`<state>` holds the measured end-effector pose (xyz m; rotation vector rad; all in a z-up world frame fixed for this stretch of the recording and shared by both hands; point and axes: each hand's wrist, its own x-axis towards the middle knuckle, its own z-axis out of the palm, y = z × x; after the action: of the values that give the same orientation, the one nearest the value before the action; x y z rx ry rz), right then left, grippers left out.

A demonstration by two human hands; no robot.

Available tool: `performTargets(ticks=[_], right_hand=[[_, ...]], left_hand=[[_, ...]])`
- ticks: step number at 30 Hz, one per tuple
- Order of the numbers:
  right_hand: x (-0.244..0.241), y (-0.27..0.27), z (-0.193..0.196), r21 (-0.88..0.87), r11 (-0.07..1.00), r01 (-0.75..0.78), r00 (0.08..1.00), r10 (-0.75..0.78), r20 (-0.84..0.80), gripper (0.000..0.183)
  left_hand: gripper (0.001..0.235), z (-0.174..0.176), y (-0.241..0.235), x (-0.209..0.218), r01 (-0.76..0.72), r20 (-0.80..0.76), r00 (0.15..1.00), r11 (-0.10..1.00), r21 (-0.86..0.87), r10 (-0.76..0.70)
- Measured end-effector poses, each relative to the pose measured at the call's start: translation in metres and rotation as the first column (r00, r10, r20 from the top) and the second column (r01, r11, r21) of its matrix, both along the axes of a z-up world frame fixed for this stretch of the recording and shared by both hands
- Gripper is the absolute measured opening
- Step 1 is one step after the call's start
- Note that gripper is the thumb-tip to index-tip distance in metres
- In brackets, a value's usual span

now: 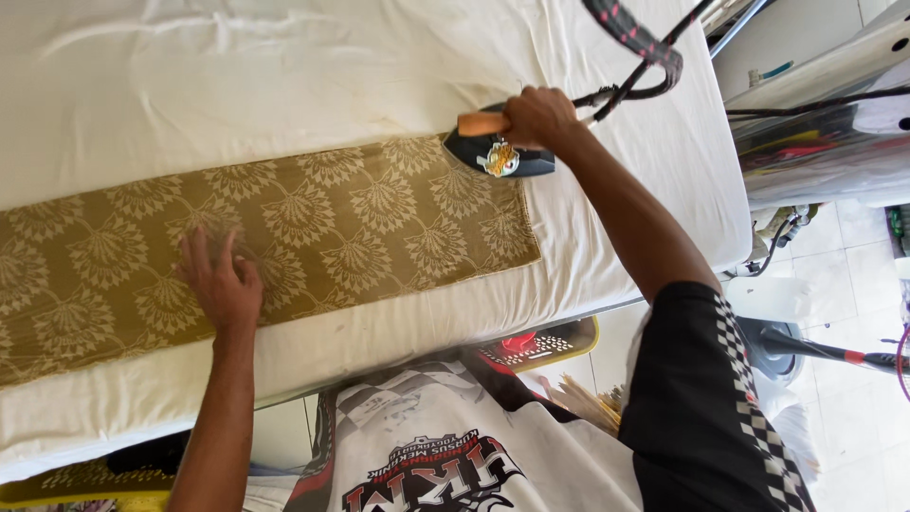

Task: The person irons and folds a gold-patterned cloth on a padded ironing surface using a black steam iron, repeatedly smoothing the fabric and folding it into a smaller rectangle.

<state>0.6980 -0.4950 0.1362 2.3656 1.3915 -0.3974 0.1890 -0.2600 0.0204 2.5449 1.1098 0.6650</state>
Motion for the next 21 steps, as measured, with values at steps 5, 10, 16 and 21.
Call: performTargets(ticks=[5, 10, 16, 21], right_hand=[[-0.002, 0.019, 0.012, 0.031, 1.000, 0.000, 0.980, 0.007, -0.200, 0.015], [-0.076, -0.012, 0.013, -0.109, 0.983, -0.149, 0.988, 0.143, -0.056, 0.035], [-0.104, -0.067, 0.027, -0.153, 0.927, -0.343, 0.931, 0.314, -0.183, 0.024], [-0.083, -0.116, 0.016, -0.252, 0.882, -0.399, 0.916, 0.369, -0.159, 0.031]], left_hand=[[0.044, -0.010, -0.002, -0.010, 0.035, -0.011, 0.999, 0.999, -0.004, -0.035], [0.042, -0.011, -0.009, 0.014, 0.075, 0.004, 0.997, 0.997, 0.011, -0.075], [0.046, -0.030, 0.000, 0.042, 0.160, 0.079, 0.983, 0.982, 0.099, -0.168], [0.046, -0.026, 0.005, 0.032, 0.160, 0.120, 0.977, 0.980, 0.118, -0.174]])
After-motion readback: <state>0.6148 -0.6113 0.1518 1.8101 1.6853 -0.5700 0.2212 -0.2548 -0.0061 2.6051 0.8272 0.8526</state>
